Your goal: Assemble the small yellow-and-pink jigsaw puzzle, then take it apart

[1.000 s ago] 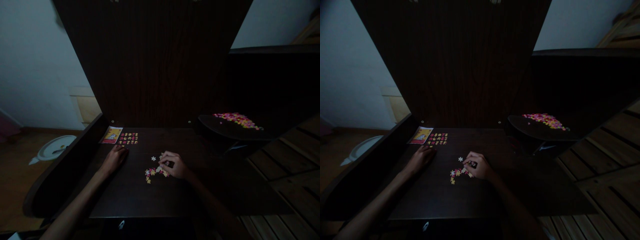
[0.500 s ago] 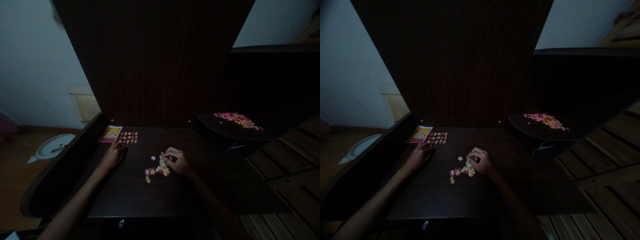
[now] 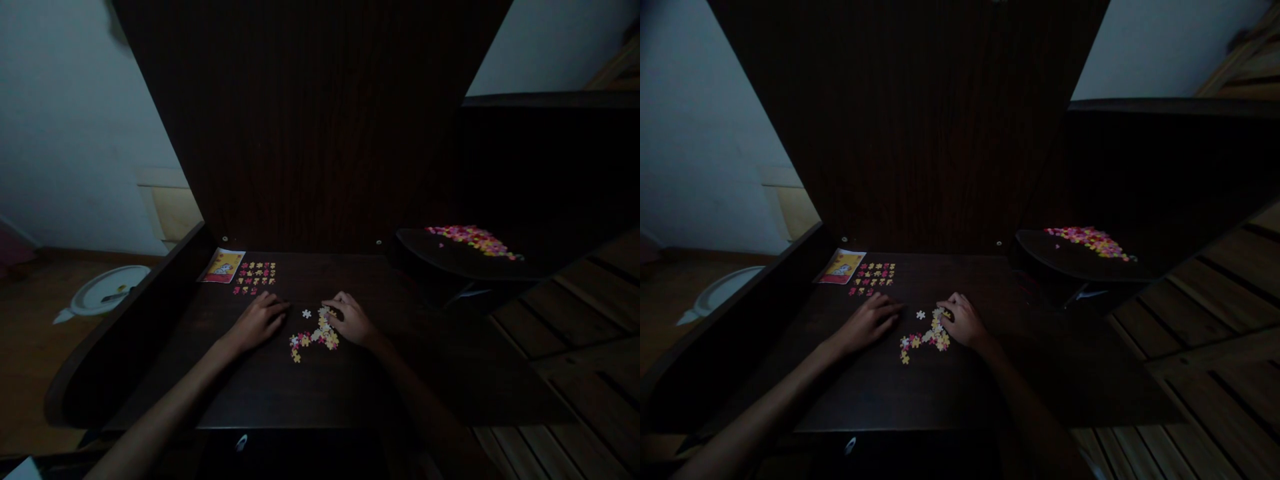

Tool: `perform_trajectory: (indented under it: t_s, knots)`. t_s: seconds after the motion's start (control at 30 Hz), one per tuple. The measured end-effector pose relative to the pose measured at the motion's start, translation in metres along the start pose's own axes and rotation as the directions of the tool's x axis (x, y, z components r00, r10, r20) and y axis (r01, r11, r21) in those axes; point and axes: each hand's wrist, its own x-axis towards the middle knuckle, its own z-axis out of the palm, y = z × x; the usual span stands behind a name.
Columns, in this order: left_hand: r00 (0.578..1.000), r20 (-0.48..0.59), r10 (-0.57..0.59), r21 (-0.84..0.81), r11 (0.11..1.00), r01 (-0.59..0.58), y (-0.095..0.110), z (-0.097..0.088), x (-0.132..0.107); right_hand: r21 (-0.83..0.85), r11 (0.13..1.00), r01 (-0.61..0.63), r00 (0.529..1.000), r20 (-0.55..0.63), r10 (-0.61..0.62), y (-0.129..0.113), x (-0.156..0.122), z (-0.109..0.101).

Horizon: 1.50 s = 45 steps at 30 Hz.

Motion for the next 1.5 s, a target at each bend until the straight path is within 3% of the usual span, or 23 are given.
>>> perform_trajectory:
  t_s: [0.17,0.4,0.6,1.1,1.5]
  knots:
    - [0.996,0.041,0.082,-0.107,0.991,-0.077,0.026,0.014,0.027,-0.014,1.000,0.021,0.999,0.047,-0.020,0.001,0.001,0.000]
    - [0.995,0.055,0.080,-0.171,0.983,-0.070,0.035,0.035,0.051,-0.015,1.000,0.012,0.999,0.034,-0.012,0.006,0.002,0.000]
    - [0.995,0.049,0.091,-0.174,0.981,-0.081,0.035,0.041,0.054,-0.028,1.000,0.007,1.000,0.008,-0.007,0.009,0.001,0.000]
    - [0.989,0.091,0.116,-0.160,0.982,-0.101,0.038,0.037,0.055,-0.044,0.998,-0.053,0.998,0.015,0.054,0.007,0.002,-0.005]
    - [0.997,0.062,0.034,-0.148,0.989,-0.025,0.030,0.039,0.052,-0.058,0.994,-0.097,0.995,0.031,0.099,0.008,0.001,-0.004]
